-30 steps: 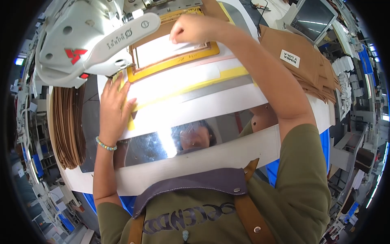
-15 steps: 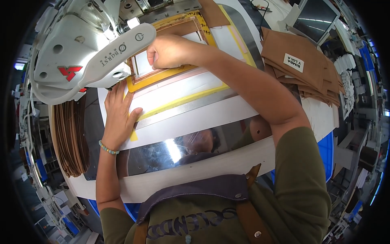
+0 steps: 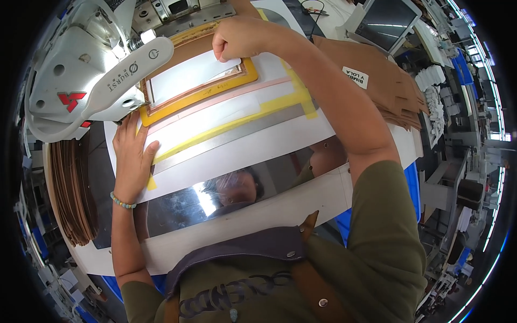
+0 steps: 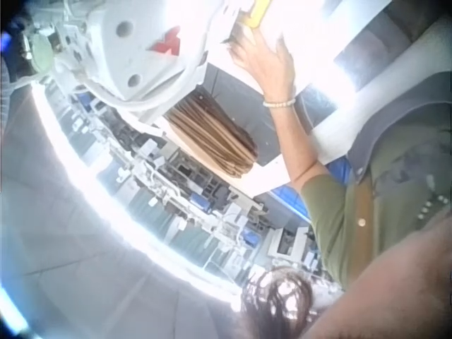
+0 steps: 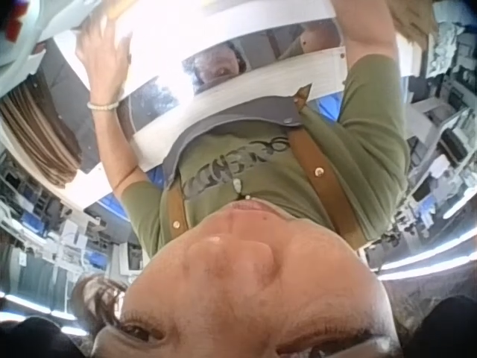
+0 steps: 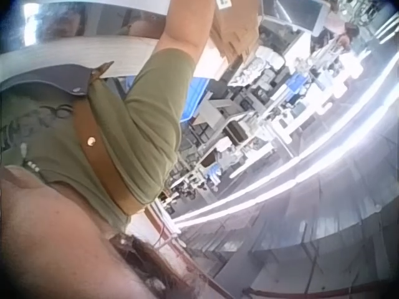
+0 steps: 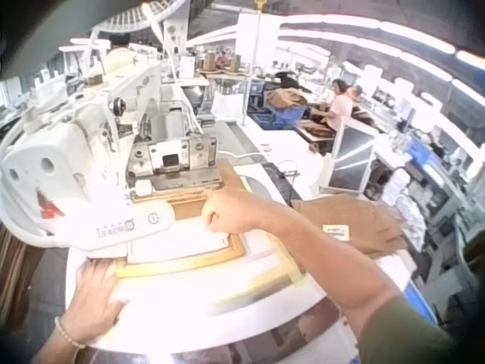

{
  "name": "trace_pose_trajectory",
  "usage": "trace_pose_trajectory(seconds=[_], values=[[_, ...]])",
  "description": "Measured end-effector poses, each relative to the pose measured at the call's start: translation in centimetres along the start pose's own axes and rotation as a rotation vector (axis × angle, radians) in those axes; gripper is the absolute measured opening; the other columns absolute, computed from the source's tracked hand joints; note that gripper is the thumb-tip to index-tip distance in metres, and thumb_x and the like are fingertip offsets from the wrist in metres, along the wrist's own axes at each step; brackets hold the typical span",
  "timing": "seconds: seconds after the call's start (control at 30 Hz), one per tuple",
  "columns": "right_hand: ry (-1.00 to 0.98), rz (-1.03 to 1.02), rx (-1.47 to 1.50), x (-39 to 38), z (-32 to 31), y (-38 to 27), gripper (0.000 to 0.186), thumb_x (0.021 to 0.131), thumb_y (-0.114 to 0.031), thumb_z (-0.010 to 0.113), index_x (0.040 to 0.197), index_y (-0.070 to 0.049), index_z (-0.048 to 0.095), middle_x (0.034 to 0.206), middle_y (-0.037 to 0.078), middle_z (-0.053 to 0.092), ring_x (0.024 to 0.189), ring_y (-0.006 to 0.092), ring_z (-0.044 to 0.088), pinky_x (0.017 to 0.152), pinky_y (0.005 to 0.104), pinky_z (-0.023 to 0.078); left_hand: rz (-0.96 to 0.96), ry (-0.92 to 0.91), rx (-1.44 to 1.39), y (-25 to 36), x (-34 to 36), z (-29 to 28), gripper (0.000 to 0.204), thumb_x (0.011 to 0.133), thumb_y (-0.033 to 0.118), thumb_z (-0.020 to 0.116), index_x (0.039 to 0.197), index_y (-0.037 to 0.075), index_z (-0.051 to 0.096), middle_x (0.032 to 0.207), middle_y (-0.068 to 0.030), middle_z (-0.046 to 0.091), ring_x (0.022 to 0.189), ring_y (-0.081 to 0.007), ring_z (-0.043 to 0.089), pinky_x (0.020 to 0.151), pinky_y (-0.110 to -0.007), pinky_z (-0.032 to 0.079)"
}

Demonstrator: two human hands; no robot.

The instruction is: Sewing branded labels onto leather panels using an industrial sewing machine.

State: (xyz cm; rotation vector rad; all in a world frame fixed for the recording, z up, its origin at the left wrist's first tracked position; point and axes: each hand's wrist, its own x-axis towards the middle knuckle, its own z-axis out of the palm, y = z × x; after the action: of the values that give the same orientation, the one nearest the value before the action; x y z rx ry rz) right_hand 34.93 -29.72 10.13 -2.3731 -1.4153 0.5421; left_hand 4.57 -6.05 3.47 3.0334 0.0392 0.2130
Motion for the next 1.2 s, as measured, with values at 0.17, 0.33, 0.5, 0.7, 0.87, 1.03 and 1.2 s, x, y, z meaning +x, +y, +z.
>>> trace_pose_trajectory(seconds=[0.17,0.33,0.5,0.7,0.87,1.03,1.2], values=[[-0.056,0.011,-0.044,-0.1,0.3,-0.1,0.011,0.09,-0.008,0.075,0.098,-0.004,0.081,0.075,0.003,0.072,0.073,0.0125,0.065,0.069,0.0311,0.05,-0.005,-0.02,-0.003,-0.1,-0.1,0.1,0.061,0.107,0.043,0.051,0.15,0.0,0.058,0.167,-0.0244,0.041,0.158,-0.0422,0.03,0.129,-0.054,0.019],[-0.171,0.064,-0.08,0.4,0.0,-0.1,0.02,0.086,-0.014,0.075,0.104,-0.009,0.081,0.098,0.007,0.08,0.093,0.0212,0.073,0.08,0.0375,0.056,-0.006,-0.016,-0.015,-0.1,-0.2,0.1,0.061,0.108,0.043,0.05,0.15,0.0,0.058,0.167,-0.0241,0.041,0.158,-0.0423,0.03,0.129,-0.054,0.018],[-0.106,0.056,-0.022,0.8,0.1,0.5,0.02,0.087,-0.015,0.075,0.106,-0.01,0.078,0.097,0.005,0.077,0.096,0.021,0.071,0.081,0.0377,0.054,0.007,0.007,-0.006,-0.2,-0.2,0.0,0.061,0.108,0.043,0.05,0.151,0.0,0.057,0.168,-0.0238,0.04,0.158,-0.0428,0.03,0.129,-0.055,0.018],[-0.165,0.003,0.048,0.5,0.1,0.8,0.012,0.09,-0.007,0.071,0.102,-0.007,0.072,0.077,0.0,0.067,0.08,0.0136,0.062,0.078,0.0341,0.049,0.012,0.017,-0.01,-0.2,-0.2,0.1,0.061,0.109,0.043,0.049,0.152,0.001,0.056,0.168,-0.0239,0.04,0.157,-0.0437,0.031,0.129,-0.055,0.018],[-0.223,0.03,-0.069,0.7,-0.2,-0.2,0.014,0.088,-0.008,0.073,0.102,-0.007,0.073,0.077,0.001,0.071,0.078,0.0156,0.066,0.075,0.0352,0.05,0.009,-0.007,-0.006,-0.3,-0.2,0.2,0.061,0.108,0.043,0.05,0.152,0.001,0.057,0.168,-0.0237,0.04,0.157,-0.0433,0.031,0.129,-0.055,0.018],[-0.222,0.04,-0.143,0.5,0.1,-0.7,0.017,0.083,-0.009,0.078,0.099,-0.008,0.073,0.076,0.002,0.073,0.074,0.0167,0.068,0.07,0.035,0.05,0.005,-0.003,-0.009,-0.3,-0.2,0.3,0.06,0.109,0.044,0.05,0.151,0.001,0.057,0.167,-0.0232,0.041,0.157,-0.0429,0.031,0.129,-0.054,0.019],[-0.183,0.072,-0.144,0.3,0.2,-1.2,0.01,0.082,-0.009,0.079,0.09,-0.008,0.074,0.07,0.002,0.07,0.069,0.0183,0.066,0.066,0.0356,0.049,0.011,0.025,0.017,-0.3,-0.2,0.3,0.059,0.108,0.042,0.051,0.15,0.001,0.058,0.168,-0.0225,0.04,0.157,-0.0422,0.031,0.129,-0.054,0.019]])
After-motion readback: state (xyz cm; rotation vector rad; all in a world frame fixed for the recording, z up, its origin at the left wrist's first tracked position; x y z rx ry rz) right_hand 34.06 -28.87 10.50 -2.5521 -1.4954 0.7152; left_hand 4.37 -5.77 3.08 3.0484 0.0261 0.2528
